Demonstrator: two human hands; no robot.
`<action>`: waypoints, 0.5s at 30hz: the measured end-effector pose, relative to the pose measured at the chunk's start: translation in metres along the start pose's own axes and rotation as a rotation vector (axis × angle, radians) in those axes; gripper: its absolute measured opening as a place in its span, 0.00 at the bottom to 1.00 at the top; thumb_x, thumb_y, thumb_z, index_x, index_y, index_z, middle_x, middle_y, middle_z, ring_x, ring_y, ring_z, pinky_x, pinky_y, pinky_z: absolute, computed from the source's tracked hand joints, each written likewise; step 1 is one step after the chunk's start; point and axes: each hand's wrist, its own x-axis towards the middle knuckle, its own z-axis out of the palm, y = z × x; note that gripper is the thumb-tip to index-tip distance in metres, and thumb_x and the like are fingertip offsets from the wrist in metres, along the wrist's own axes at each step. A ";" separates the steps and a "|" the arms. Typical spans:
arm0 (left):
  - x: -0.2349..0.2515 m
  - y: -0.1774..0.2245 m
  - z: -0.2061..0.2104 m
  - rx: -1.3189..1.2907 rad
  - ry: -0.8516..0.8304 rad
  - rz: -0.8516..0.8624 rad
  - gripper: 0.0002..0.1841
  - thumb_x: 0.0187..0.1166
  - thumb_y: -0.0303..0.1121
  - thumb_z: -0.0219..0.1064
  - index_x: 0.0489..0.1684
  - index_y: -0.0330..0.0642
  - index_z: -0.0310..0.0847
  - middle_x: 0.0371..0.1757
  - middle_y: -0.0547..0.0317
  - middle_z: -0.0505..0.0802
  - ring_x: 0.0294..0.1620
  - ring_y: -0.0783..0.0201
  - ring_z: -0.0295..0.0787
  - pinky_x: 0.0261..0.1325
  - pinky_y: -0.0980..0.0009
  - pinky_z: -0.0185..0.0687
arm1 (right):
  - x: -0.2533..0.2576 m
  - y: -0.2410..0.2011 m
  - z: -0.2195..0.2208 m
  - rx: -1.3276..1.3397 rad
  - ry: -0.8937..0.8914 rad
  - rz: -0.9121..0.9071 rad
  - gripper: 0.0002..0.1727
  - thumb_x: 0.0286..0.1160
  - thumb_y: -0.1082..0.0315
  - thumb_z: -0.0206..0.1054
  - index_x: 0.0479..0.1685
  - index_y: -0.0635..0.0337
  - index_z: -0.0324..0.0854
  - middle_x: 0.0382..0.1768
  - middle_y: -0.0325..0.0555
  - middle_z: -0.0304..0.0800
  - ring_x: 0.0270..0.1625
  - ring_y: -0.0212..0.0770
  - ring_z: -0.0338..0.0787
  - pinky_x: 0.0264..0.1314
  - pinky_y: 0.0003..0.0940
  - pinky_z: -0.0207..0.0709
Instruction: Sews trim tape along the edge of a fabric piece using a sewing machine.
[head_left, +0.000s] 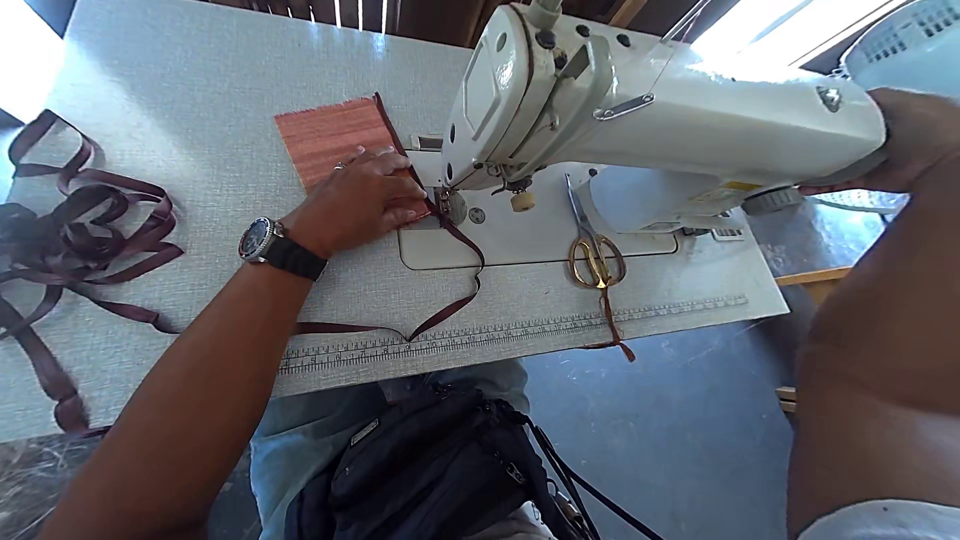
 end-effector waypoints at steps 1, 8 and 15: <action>0.000 -0.001 0.000 0.005 -0.001 -0.007 0.18 0.85 0.52 0.61 0.66 0.65 0.88 0.82 0.51 0.80 0.89 0.46 0.66 0.90 0.38 0.53 | 0.001 0.006 0.000 0.052 -0.008 -0.045 0.26 0.79 0.32 0.50 0.59 0.38 0.78 0.54 0.38 0.85 0.52 0.41 0.88 0.49 0.50 0.84; -0.004 -0.005 -0.006 -0.004 0.007 -0.046 0.17 0.85 0.50 0.63 0.66 0.64 0.89 0.82 0.51 0.81 0.89 0.45 0.67 0.89 0.37 0.54 | 0.003 0.051 0.013 0.420 0.005 -0.425 0.29 0.86 0.35 0.38 0.70 0.36 0.74 0.65 0.32 0.85 0.69 0.37 0.85 0.72 0.51 0.79; -0.004 -0.004 -0.005 -0.005 0.001 -0.047 0.17 0.85 0.50 0.62 0.65 0.64 0.89 0.82 0.51 0.80 0.89 0.46 0.66 0.90 0.37 0.53 | -0.002 -0.003 0.004 -0.062 0.048 0.036 0.28 0.78 0.30 0.50 0.57 0.39 0.77 0.49 0.40 0.85 0.43 0.41 0.87 0.38 0.46 0.83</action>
